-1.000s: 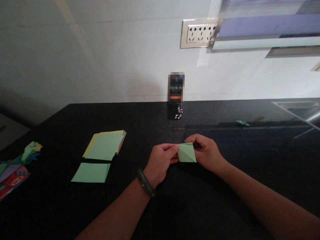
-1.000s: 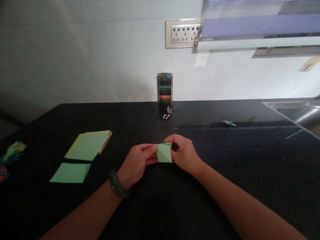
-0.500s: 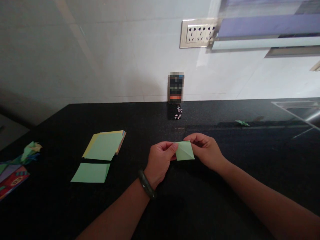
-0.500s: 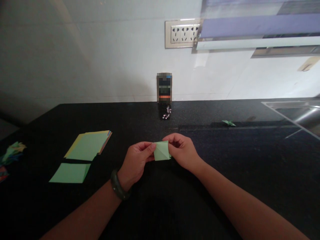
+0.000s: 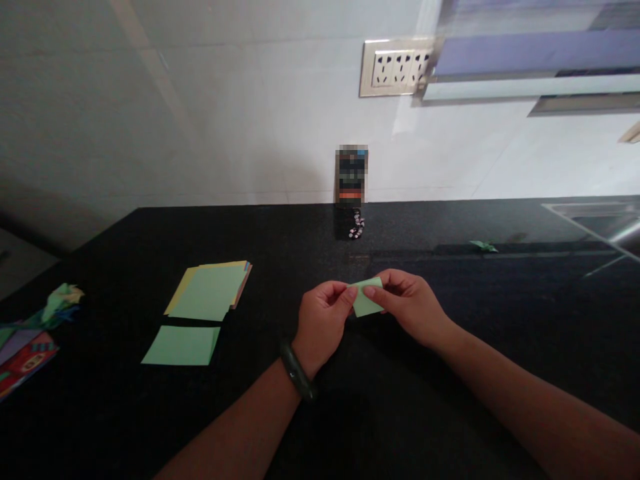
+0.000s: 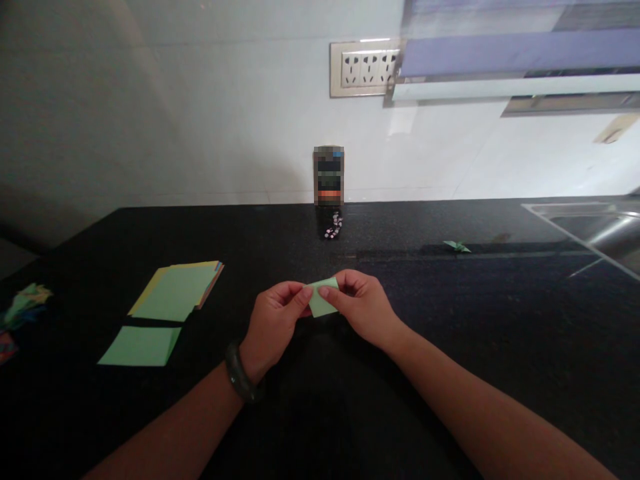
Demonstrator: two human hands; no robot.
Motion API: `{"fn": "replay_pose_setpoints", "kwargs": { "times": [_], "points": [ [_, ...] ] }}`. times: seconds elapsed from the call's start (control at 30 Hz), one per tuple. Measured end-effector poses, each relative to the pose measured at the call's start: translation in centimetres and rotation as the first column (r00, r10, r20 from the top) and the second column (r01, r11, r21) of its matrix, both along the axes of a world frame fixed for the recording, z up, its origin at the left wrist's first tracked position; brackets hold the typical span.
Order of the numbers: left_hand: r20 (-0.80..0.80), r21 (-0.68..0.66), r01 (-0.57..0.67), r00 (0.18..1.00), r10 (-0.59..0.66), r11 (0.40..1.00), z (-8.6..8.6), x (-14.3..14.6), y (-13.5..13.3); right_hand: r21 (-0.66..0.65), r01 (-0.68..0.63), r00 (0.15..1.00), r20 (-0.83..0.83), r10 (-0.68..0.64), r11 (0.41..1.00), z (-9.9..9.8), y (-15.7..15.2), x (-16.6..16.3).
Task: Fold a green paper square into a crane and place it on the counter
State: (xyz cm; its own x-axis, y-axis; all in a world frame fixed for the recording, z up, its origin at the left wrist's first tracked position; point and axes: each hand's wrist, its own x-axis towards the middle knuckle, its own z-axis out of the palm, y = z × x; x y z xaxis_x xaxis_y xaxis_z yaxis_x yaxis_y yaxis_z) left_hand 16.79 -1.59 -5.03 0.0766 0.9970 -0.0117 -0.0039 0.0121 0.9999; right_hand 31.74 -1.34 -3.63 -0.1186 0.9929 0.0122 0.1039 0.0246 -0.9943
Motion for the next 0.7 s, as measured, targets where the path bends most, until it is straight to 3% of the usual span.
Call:
{"fn": "replay_pose_setpoints", "kwargs": {
  "times": [0.23, 0.7],
  "points": [
    [0.070, -0.024, 0.027, 0.997, -0.025, 0.999, 0.09, -0.01, -0.06, -0.012, -0.020, 1.000, 0.005, 0.021, 1.000, -0.03, -0.02, 0.21],
    [-0.054, -0.002, 0.015, 0.998, -0.016, 1.000, 0.78, -0.03, -0.29, -0.021, -0.038, 0.998, -0.049, 0.037, 0.999, 0.31, -0.25, -0.10]
  ]
}}
